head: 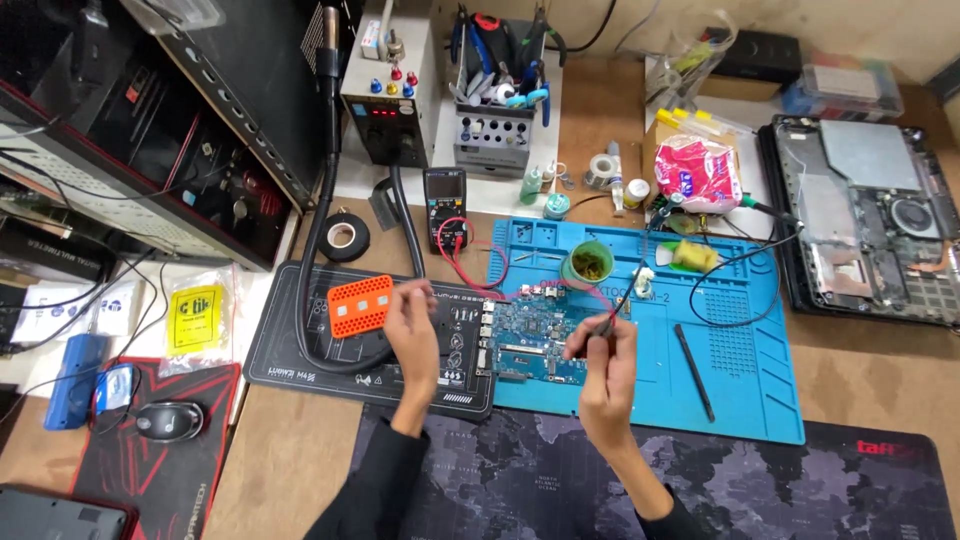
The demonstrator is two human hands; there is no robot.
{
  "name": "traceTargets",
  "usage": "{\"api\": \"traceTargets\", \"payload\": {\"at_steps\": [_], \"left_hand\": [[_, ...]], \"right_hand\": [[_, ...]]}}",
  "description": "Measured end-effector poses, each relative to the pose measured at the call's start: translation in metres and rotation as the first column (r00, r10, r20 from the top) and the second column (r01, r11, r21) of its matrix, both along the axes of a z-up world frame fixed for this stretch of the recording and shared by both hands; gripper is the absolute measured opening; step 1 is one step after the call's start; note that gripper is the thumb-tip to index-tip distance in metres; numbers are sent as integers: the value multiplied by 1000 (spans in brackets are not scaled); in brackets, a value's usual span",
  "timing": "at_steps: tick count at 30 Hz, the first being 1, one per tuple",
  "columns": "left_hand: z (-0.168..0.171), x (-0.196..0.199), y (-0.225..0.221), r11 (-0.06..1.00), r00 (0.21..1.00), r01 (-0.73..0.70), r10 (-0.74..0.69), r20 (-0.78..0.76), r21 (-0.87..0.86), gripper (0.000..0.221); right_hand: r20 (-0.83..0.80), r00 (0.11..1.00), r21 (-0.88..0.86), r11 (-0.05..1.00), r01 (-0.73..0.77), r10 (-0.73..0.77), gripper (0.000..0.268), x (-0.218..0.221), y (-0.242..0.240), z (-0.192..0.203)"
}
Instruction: Cleaning a motherboard with a brush and testing electronic components using a multimeter.
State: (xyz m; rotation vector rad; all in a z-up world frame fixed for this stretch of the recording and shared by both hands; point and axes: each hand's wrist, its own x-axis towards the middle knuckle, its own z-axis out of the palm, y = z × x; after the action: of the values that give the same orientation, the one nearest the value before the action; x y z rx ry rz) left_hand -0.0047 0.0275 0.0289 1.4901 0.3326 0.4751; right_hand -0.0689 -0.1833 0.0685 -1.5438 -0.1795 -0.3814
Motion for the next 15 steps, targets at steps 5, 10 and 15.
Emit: {"api": "traceTargets", "payload": {"at_steps": [5, 10, 15], "left_hand": [[-14, 63, 20, 976, 999, 33, -23, -47, 214, 22], [-14, 103, 15, 872, 996, 73, -85, 2, 484, 24], [-28, 122, 0, 858, 999, 23, -8, -31, 512, 25]], "right_hand": [[133, 949, -299, 924, -238, 287, 20, -27, -12, -15], [227, 879, -539, 806, -245, 419, 8, -63, -6, 22], [62, 906, -584, 751, -308, 419, 24, -88, -15, 6]]}}
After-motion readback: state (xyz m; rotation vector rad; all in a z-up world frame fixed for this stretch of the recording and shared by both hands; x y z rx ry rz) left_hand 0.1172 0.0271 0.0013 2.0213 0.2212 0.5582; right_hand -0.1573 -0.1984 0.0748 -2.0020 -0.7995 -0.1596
